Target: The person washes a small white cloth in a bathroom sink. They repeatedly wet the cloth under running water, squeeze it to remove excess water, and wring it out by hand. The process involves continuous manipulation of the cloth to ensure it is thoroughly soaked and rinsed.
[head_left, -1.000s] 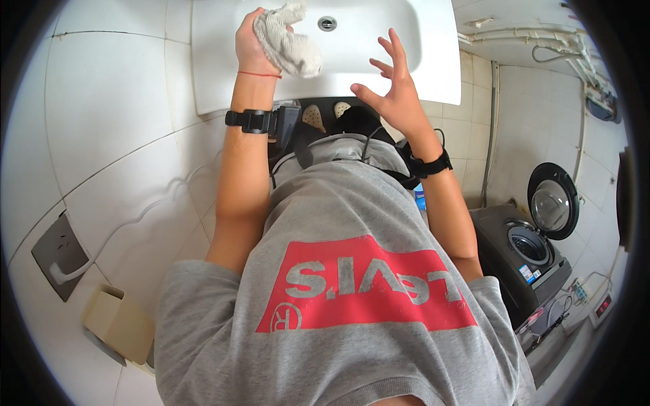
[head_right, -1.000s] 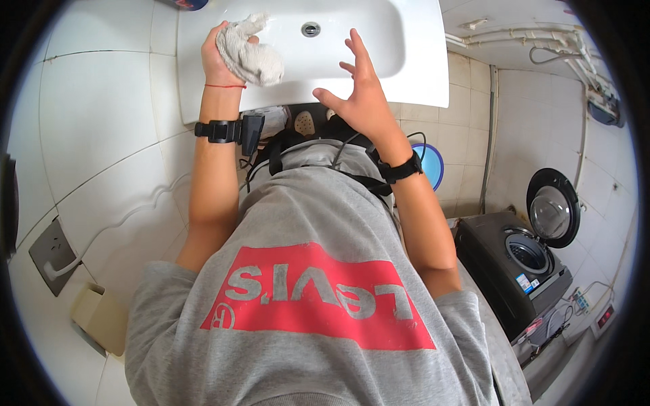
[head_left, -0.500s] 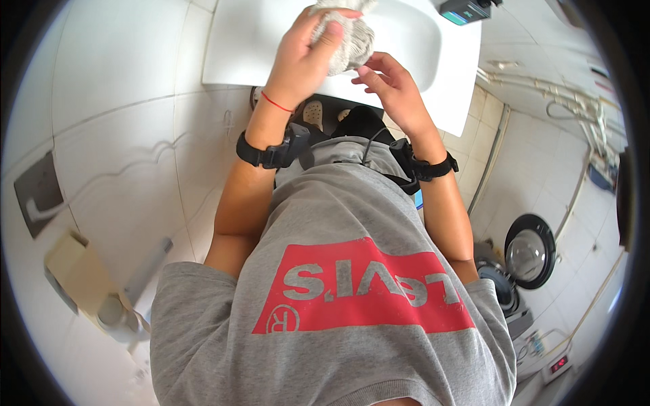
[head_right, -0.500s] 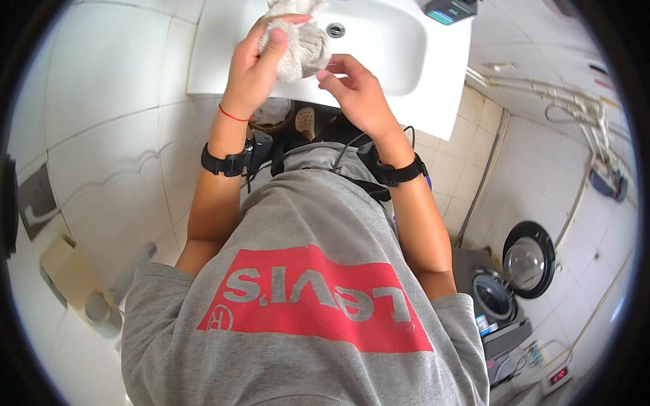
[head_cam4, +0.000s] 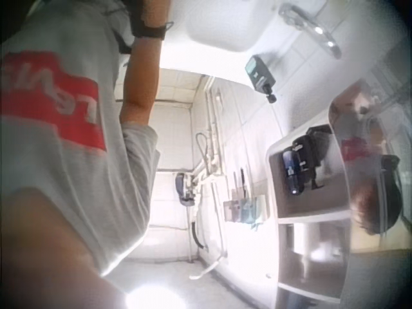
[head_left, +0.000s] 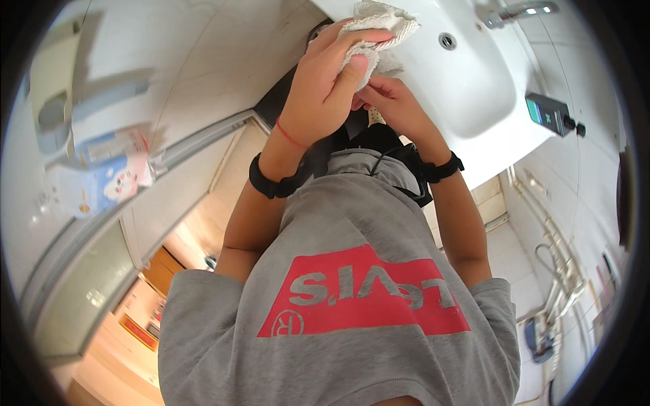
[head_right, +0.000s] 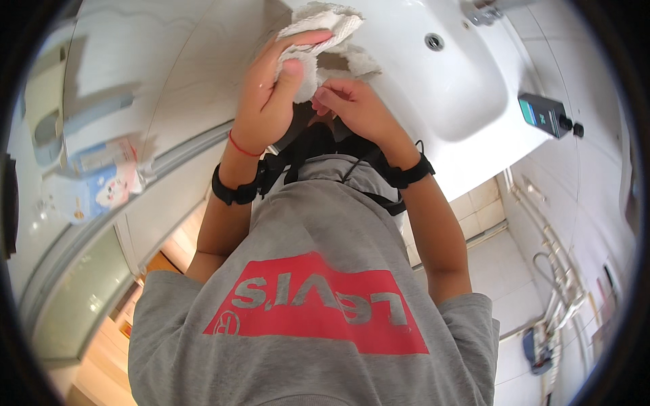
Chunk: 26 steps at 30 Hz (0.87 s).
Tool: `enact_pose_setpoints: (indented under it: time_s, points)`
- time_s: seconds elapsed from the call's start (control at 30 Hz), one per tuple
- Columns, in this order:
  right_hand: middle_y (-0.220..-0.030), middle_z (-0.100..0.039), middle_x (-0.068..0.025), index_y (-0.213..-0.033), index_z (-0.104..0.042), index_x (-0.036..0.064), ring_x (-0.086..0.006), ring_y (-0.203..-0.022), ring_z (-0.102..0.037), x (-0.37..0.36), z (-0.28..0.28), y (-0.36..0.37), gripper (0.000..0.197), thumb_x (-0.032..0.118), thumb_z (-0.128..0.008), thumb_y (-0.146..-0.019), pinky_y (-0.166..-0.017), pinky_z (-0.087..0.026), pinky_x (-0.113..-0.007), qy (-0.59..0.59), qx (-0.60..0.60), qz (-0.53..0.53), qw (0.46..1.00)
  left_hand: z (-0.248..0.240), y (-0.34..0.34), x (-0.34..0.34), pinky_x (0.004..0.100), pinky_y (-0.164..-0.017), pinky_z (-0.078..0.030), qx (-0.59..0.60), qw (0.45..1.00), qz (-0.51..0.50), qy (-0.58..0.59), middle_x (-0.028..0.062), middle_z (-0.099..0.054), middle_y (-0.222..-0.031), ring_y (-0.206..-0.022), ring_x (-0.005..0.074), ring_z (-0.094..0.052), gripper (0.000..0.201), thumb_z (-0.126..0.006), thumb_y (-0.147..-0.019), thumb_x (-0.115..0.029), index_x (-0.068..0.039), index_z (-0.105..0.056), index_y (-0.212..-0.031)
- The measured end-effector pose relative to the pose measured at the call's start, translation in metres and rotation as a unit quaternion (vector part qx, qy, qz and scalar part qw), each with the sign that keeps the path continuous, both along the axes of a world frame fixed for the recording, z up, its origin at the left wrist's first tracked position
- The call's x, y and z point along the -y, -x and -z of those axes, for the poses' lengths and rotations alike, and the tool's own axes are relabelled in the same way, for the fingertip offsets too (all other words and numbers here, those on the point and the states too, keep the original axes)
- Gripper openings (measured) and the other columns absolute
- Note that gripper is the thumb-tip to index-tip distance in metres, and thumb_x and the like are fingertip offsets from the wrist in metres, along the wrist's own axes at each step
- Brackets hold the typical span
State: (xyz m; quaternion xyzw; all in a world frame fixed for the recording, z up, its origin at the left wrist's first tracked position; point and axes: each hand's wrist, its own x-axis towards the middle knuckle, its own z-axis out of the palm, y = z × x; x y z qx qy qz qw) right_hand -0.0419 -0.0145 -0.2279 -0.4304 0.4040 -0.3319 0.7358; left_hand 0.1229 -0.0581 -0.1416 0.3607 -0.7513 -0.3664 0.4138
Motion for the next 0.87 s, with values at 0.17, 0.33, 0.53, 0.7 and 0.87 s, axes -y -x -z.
enact_pose_setpoints:
  time_s: [0.17, 0.33, 0.53, 0.7, 0.87]
  points:
    - [-0.077, -0.067, 0.0001, -0.085, -0.067, 0.0003, -0.0078, -0.073, -0.06, -0.005, -0.009, -0.027, 0.035, 0.031, -0.061, -0.1, -0.07, -0.047, -0.024, 0.026, -0.033, -0.08, 0.996, -0.036, -0.039, -0.058, 0.0294, -0.097, -0.046, -0.019, 0.992, -0.099, -0.082, 0.0128, -0.065, -0.127, -0.111, 0.0196, -0.061, 0.042, -0.045, -0.109, -0.032, 0.001, -0.064, -0.126]
    - [-0.071, -0.066, -0.0013, -0.077, -0.067, -0.0006, -0.0073, -0.069, -0.057, -0.015, -0.012, -0.057, 0.046, 0.038, -0.06, -0.101, -0.065, -0.045, -0.025, 0.048, -0.093, -0.182, 0.978, -0.051, -0.073, -0.101, 0.0274, -0.088, -0.049, -0.085, 0.971, -0.223, -0.029, 0.0117, -0.065, -0.123, -0.103, 0.0181, -0.063, 0.037, -0.047, -0.107, -0.029, -0.002, -0.064, -0.126]
    - [-0.08, -0.07, -0.0037, -0.105, -0.072, -0.0037, -0.0075, -0.077, -0.061, -0.037, -0.015, -0.106, 0.033, 0.028, -0.063, -0.1, -0.071, -0.049, -0.027, 0.095, -0.144, -0.217, 0.961, -0.075, -0.113, -0.15, 0.0291, -0.092, -0.049, -0.198, 0.941, -0.276, -0.001, 0.0121, -0.067, -0.123, -0.107, 0.0179, -0.063, 0.049, -0.047, -0.107, -0.041, 0.0, -0.063, -0.128]
    - [-0.102, -0.071, -0.0069, -0.118, -0.067, -0.0031, -0.0148, -0.098, -0.063, -0.07, -0.022, -0.173, 0.027, 0.013, -0.062, -0.098, -0.086, -0.051, -0.031, 0.136, -0.062, -0.156, 0.976, -0.086, -0.156, -0.194, 0.0289, -0.09, -0.049, -0.203, 0.949, -0.242, 0.016, 0.0124, -0.067, -0.122, -0.102, 0.0173, -0.064, 0.046, -0.046, -0.108, -0.037, 0.0, -0.061, -0.131]
    - [-0.114, -0.068, -0.0098, -0.122, -0.064, -0.0006, -0.0166, -0.107, -0.061, -0.098, -0.034, -0.242, 0.027, 0.009, -0.059, -0.097, -0.092, -0.05, -0.033, 0.178, -0.078, -0.188, 0.963, -0.09, -0.21, -0.253, 0.0336, -0.099, -0.044, -0.255, 0.947, -0.194, -0.037, 0.0154, -0.065, -0.128, -0.114, 0.0215, -0.059, 0.053, -0.042, -0.108, -0.041, 0.003, -0.058, -0.133]
